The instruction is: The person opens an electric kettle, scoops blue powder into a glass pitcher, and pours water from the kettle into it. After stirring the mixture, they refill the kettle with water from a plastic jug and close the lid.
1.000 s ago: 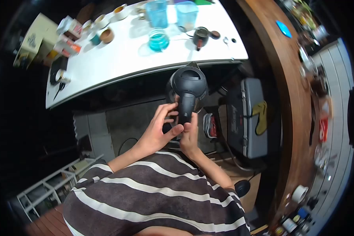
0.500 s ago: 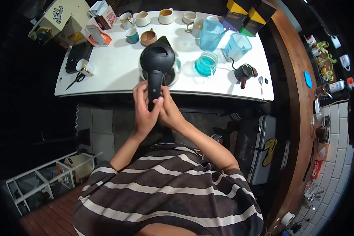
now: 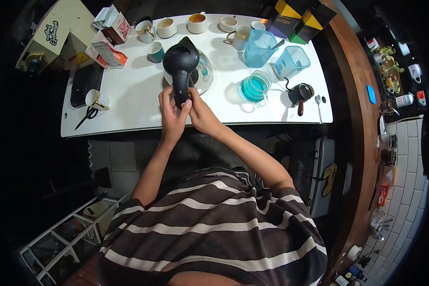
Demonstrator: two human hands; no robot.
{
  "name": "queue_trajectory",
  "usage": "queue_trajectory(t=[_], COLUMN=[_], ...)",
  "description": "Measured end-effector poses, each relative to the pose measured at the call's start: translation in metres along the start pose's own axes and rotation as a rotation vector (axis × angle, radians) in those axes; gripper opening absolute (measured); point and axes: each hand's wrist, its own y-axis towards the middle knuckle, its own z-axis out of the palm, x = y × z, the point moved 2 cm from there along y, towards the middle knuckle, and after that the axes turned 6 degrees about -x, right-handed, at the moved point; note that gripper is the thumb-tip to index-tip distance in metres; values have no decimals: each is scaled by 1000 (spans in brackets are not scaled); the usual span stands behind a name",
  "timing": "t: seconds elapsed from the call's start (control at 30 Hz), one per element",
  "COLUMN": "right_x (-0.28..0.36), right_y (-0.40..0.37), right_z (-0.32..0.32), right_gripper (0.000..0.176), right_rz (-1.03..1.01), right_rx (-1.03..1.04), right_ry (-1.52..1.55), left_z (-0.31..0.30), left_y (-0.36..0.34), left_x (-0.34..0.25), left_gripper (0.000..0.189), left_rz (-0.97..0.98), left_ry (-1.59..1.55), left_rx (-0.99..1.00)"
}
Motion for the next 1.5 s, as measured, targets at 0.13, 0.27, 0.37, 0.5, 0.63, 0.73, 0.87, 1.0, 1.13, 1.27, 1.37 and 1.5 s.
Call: queue_trajectory(t=[0.13, 0.27, 0.37, 0.5, 0.63, 0.73, 0.87, 1.0, 1.13, 1.27, 1.37, 1.5], right_x=[-3, 7, -6, 31, 99, 87, 31, -40, -57, -85, -103, -100], right_y=[13, 22, 15, -21, -63, -106, -144, -157, -113, -73, -61, -48], right_z=[-8, -26, -38, -89, -196, -290, -403, -473, -487, -491, -498, -506], right_gripper=[36, 39, 43, 40, 17, 12, 13, 18, 30, 30, 27, 21], right_rz=[8, 104, -44, -113, 61, 99, 308, 291, 79, 27, 128, 131], right_rx=[70, 73, 69, 37, -22, -302, -612, -604, -424, -184, -82, -146], right_ry=[31, 36, -77, -335, -256, -424, -725, -856, -911, -952, -917, -806], left_z=[1, 10, 24, 26, 45, 71, 133, 203, 245, 259, 258, 250], left_y=[12, 20, 23, 21, 4, -18, -40, -45, -46, -49, -55, -64], left_x=[-1, -12, -17, -4, -23, -47, -39, -19, -15, -17, -19, -16], left_gripper=[54, 53, 53, 55, 56, 53, 44, 31, 24, 18, 17, 13], left_rz=[-65, -136, -76, -137, 43, 273, 374, 217, 187, 155, 129, 99], left_ry=[-17, -24, 58, 183, 476, 764, 753, 648, 618, 639, 653, 668], left_rx=[-24, 0, -43, -108, -296, -497, -389, -189, -82, -75, -126, -194])
